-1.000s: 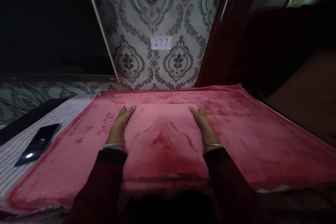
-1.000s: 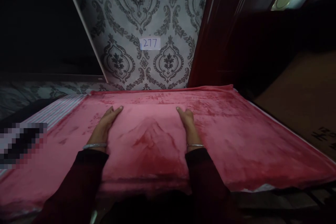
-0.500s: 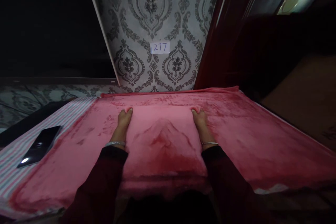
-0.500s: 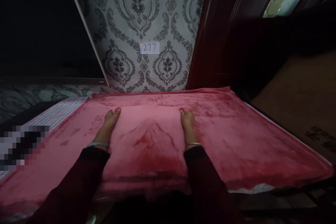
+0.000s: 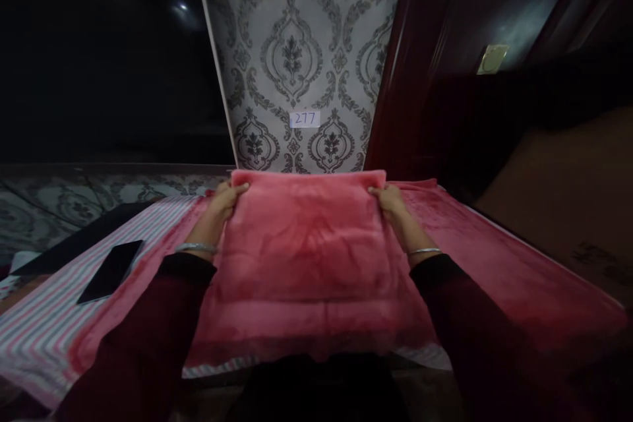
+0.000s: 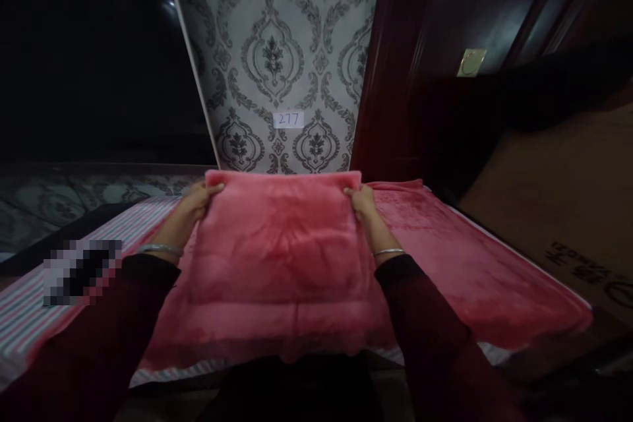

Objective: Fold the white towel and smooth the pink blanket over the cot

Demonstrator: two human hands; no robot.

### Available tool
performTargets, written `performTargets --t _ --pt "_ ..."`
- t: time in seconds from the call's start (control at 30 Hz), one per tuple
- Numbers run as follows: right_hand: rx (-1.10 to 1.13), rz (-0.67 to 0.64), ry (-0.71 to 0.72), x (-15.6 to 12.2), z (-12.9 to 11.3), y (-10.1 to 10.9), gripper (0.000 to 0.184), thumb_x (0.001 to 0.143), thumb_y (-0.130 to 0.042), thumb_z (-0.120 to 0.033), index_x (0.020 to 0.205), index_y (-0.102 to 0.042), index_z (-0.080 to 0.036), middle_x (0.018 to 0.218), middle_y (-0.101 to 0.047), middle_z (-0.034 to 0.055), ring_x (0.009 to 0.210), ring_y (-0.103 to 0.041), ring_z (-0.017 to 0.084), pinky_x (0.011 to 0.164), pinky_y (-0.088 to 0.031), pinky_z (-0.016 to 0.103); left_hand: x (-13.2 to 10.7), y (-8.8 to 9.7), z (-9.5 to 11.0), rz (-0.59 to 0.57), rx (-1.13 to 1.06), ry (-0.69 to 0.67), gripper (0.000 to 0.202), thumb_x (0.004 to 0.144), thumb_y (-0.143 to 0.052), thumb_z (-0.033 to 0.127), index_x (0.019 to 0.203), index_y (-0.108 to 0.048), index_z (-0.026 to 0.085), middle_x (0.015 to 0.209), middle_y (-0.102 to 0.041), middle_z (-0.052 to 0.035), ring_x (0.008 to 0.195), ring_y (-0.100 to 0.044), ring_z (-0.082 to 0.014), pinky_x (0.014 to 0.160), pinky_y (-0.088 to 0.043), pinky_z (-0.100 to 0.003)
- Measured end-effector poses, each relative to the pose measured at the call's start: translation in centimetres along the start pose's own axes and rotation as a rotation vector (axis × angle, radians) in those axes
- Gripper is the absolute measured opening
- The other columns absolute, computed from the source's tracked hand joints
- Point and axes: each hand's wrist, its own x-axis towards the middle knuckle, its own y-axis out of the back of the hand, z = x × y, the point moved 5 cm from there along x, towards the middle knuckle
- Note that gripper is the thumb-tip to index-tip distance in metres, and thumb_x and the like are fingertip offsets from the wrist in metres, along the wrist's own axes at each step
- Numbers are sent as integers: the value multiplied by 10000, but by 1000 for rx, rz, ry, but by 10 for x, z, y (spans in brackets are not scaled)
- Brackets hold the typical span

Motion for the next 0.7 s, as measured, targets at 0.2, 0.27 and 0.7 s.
performTargets --t 0.2,0.27,0.7 --pt "39 107 581 12 -98 41 454 700 -664 -251 1149 -646 -187 1137 -700 52 1011 -643 216 954 -523 398 24 17 99 -39 123 -494 356 553 -782 209 865 -611 196 790 -608 35 741 -571 -133 730 -508 -262" --pt "-95 100 664 -14 -90 54 394 762 -635 -290 1148 -647 -216 1139 -703 51 1025 -640 225 965 -518 416 6 32 94 -70 244 -571 352 576 -773 246 881 -600 210 813 -602 35 747 -551 -135 721 -488 -260" --pt "-358 -408 468 -173 96 80 433 669 -515 -199 1053 -708 -252 1094 -733 73 1091 -662 270 1020 -518 474 -127 90 -111 -321 602 -281 139 702 -527 320 781 -596 228 860 -666 -32 854 -622 -199 822 -528 -329"
